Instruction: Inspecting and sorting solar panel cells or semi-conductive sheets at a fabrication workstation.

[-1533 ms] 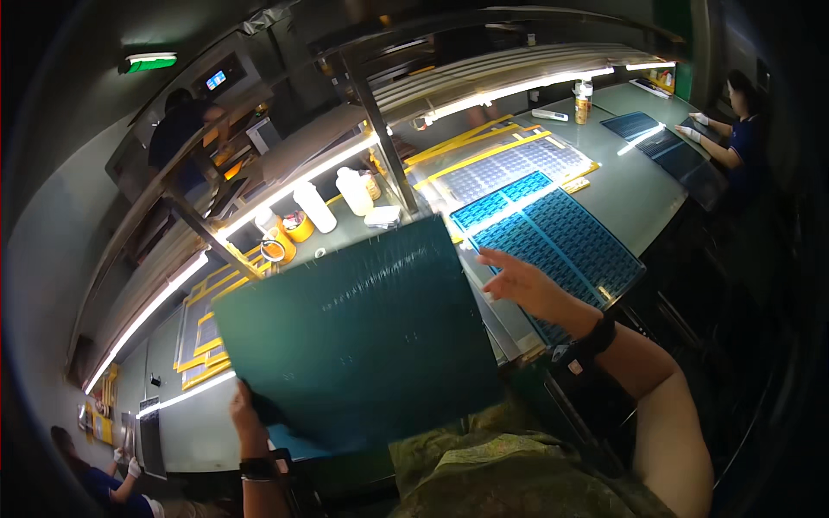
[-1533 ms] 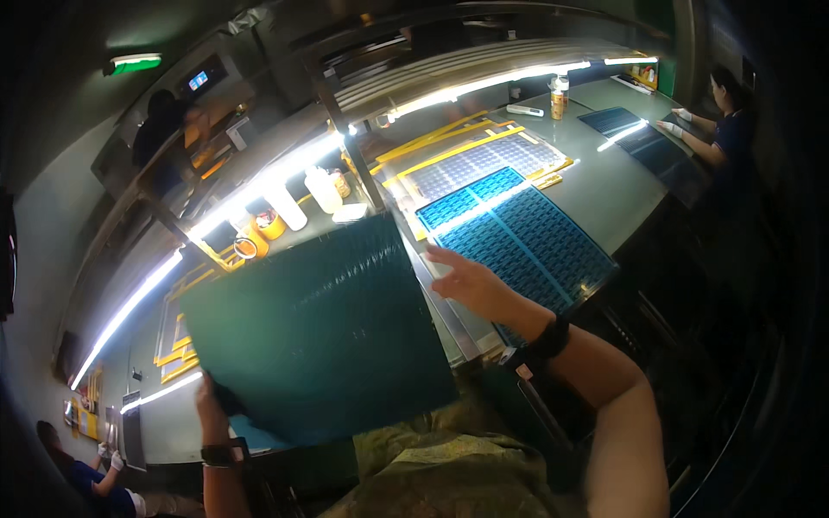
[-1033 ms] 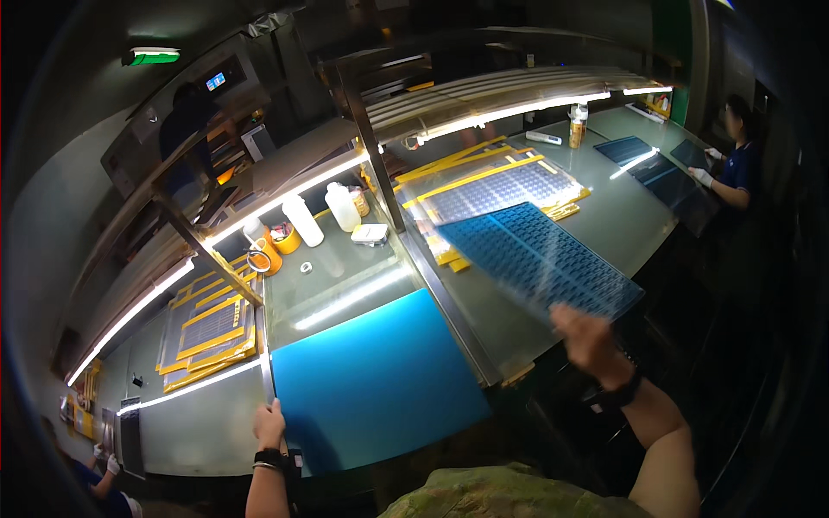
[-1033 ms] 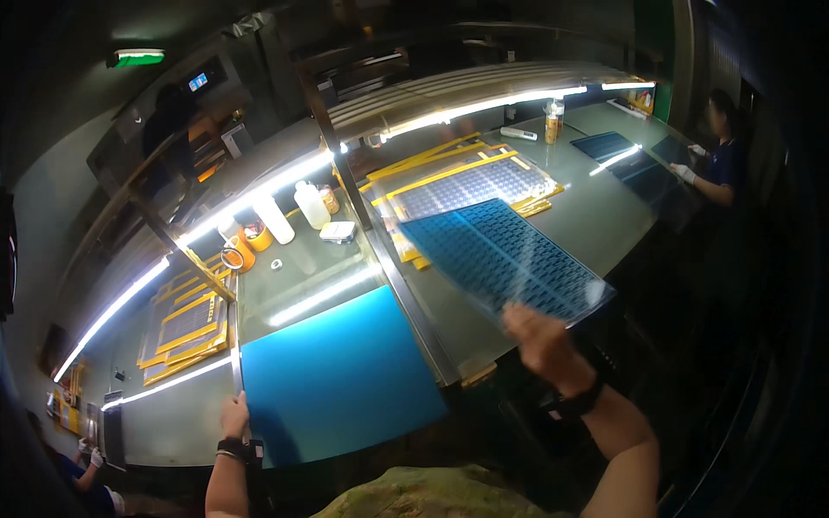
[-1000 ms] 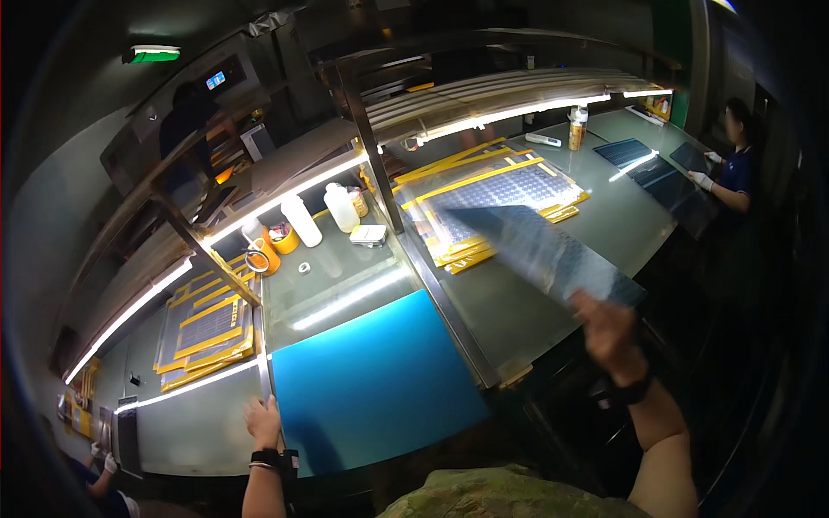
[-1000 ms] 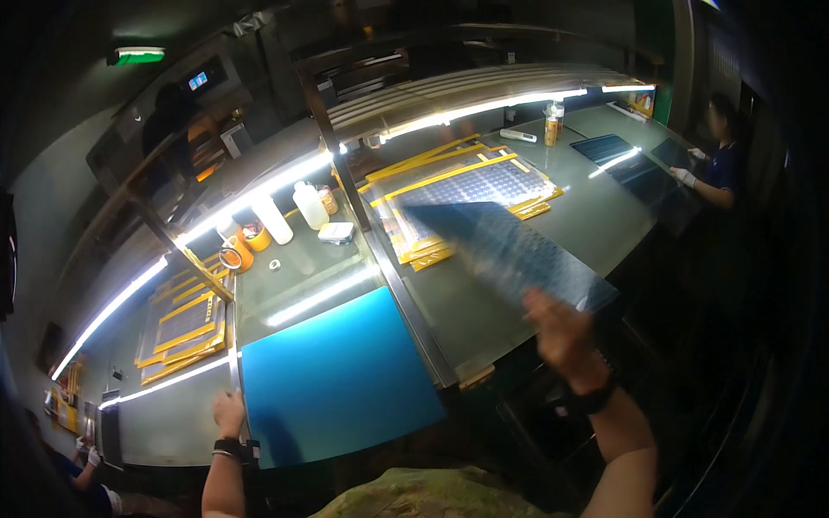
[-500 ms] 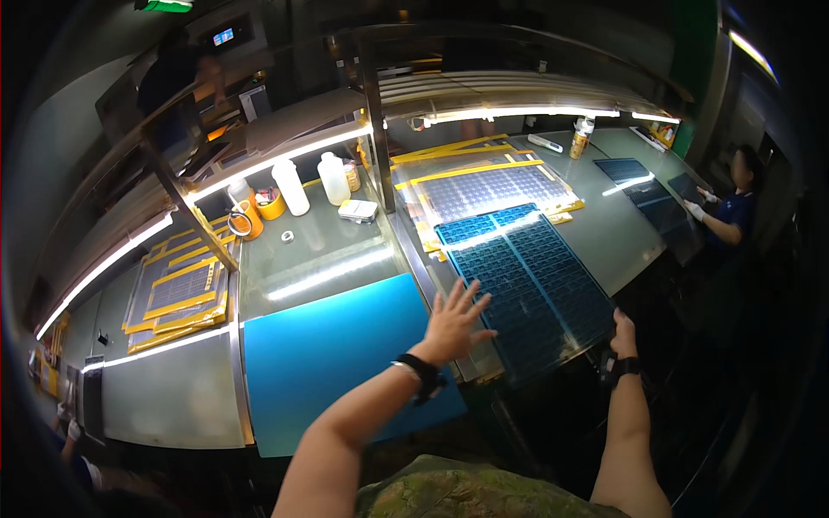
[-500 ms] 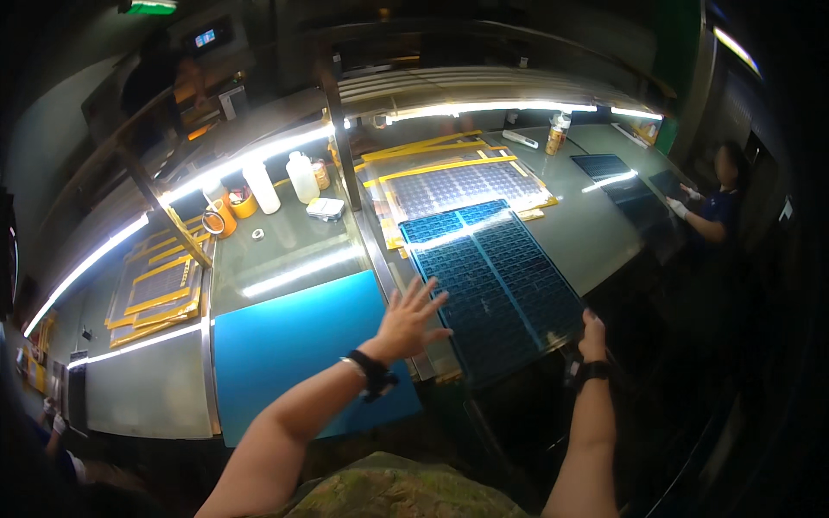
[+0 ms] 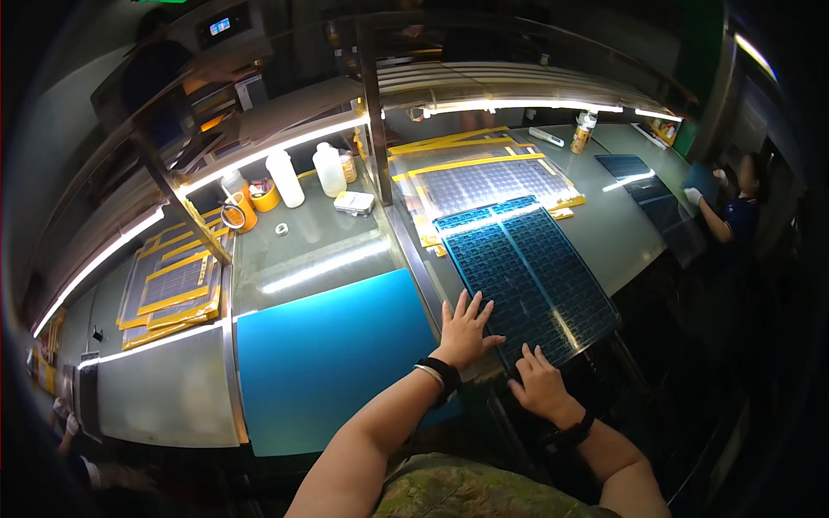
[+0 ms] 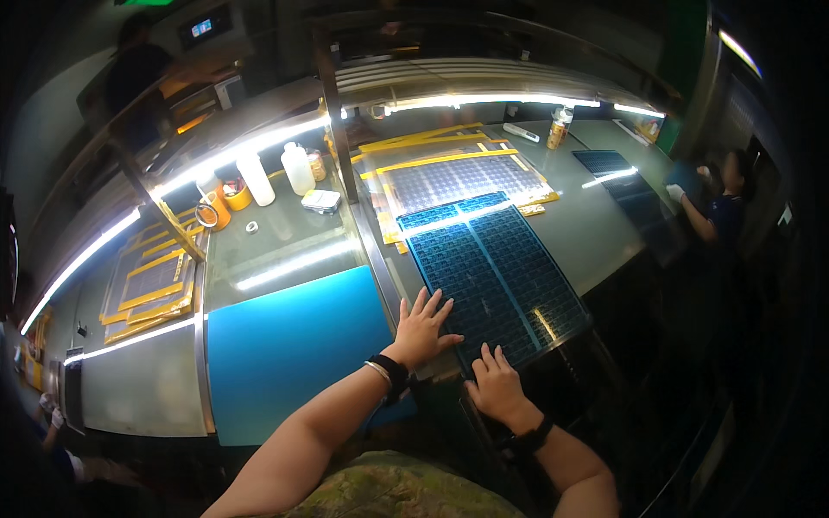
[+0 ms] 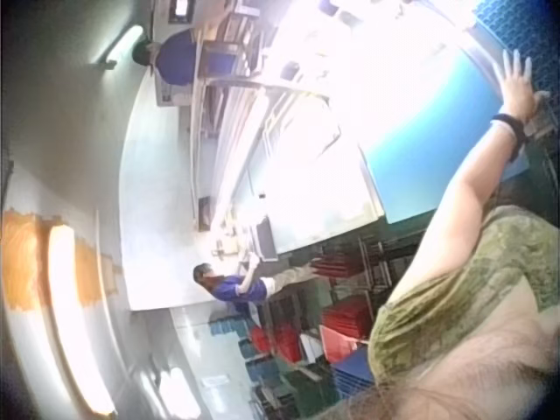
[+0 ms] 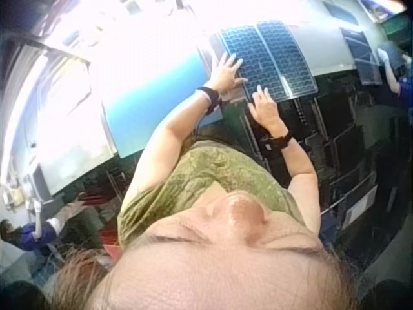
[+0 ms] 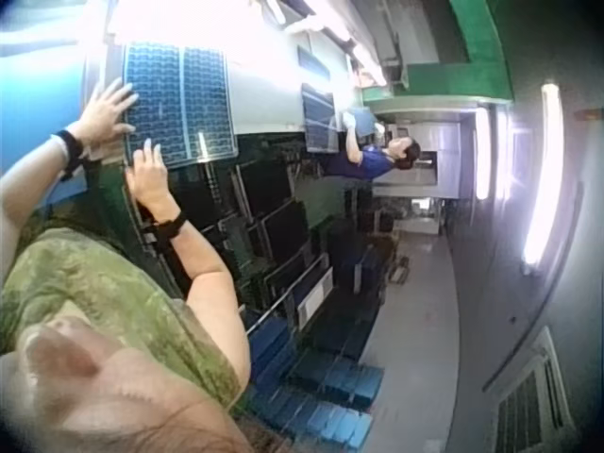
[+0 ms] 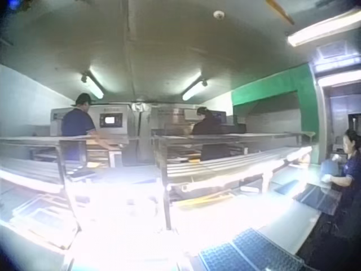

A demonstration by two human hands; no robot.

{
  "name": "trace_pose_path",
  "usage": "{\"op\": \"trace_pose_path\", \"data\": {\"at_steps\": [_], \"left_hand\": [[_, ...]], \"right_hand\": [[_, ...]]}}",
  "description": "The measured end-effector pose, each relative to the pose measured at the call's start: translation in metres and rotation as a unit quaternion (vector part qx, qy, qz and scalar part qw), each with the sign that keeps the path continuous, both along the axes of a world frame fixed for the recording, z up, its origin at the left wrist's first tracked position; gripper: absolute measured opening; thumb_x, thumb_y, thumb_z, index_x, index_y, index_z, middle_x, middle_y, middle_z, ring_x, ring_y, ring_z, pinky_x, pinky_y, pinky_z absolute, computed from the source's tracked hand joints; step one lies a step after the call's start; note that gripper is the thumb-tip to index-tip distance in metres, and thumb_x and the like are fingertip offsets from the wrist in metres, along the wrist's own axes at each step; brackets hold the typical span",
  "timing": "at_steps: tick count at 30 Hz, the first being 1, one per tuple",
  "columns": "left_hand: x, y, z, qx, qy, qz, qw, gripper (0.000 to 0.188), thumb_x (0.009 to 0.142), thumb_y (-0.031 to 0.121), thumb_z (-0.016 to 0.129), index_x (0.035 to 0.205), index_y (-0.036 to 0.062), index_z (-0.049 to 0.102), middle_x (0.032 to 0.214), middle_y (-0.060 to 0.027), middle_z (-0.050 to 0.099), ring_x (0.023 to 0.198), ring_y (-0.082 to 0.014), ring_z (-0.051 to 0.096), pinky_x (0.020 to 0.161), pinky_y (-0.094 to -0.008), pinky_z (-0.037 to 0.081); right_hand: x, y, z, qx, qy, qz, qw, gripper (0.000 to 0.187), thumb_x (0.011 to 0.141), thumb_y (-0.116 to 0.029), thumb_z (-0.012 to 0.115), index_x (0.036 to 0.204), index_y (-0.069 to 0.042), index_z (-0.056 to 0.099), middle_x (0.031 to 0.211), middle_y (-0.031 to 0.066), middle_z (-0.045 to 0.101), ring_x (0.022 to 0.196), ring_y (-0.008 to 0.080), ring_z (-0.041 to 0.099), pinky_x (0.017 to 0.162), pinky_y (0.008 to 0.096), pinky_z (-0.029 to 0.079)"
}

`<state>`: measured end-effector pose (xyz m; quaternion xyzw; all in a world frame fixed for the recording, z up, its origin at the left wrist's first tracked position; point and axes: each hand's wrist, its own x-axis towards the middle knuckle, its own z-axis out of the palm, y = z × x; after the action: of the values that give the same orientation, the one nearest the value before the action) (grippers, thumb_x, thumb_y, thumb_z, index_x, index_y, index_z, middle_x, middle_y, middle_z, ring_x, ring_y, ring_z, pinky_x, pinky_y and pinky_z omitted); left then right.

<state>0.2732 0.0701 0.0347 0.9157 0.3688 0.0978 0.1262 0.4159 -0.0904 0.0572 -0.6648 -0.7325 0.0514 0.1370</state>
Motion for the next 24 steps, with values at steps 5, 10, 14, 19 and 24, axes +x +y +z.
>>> {"op": "trace_pose_path", "data": {"at_steps": [5,10,14,19,24], "left_hand": [[-0.006,0.015,-0.006,0.052,-0.149,0.010,0.987,0.052,0.086,0.040,0.058,0.126,0.0084,0.052,0.133,-0.0153,0.046,0.130,-0.0345,0.034,0.101,-0.0533,0.029],[-0.019,0.019,0.018,-0.049,-0.131,0.033,0.990,0.046,0.080,0.032,0.067,0.116,0.0045,0.059,0.120,-0.0151,0.055,0.121,-0.0343,0.044,0.093,-0.0481,0.038],[-0.002,0.005,-0.005,0.085,0.004,-0.135,0.987,0.089,0.072,0.067,0.059,0.141,0.0156,0.038,0.148,-0.0139,0.027,0.139,-0.0327,0.019,0.108,-0.0580,0.020],[0.007,0.002,-0.009,0.062,0.005,-0.096,0.993,0.092,0.072,0.073,0.052,0.143,0.0177,0.034,0.149,-0.0155,0.026,0.139,-0.0359,0.018,0.109,-0.0569,0.016],[0.006,0.012,-0.006,0.004,0.017,-0.075,0.997,0.080,0.080,0.062,0.055,0.142,0.0155,0.035,0.147,-0.0177,0.028,0.137,-0.0379,0.024,0.109,-0.0519,0.022]], "right_hand": [[0.011,0.012,0.011,0.058,-0.022,0.067,0.996,0.014,0.078,-0.013,0.055,0.089,-0.005,0.056,0.096,0.0209,0.065,0.086,0.0374,0.065,0.076,0.0471,0.052],[0.072,0.055,0.105,0.237,-0.009,-0.129,0.963,0.012,0.084,-0.013,0.053,0.074,-0.006,0.055,0.061,0.0133,0.060,0.061,0.0333,0.062,0.051,0.0402,0.046],[0.093,0.076,0.117,0.149,-0.042,-0.060,0.986,0.011,0.084,-0.013,0.052,0.076,-0.008,0.058,0.067,0.0121,0.062,0.065,0.0325,0.063,0.056,0.0415,0.047],[0.051,0.047,0.245,0.386,-0.205,-0.010,0.900,0.014,0.075,-0.003,0.052,0.083,-0.008,0.063,0.070,0.0076,0.060,0.067,0.0261,0.059,0.064,0.0376,0.046],[0.024,0.021,0.291,0.452,-0.182,0.099,0.867,0.014,0.068,0.003,0.061,0.080,-0.003,0.063,0.068,0.0066,0.058,0.059,0.0254,0.054,0.057,0.0369,0.041]]}}
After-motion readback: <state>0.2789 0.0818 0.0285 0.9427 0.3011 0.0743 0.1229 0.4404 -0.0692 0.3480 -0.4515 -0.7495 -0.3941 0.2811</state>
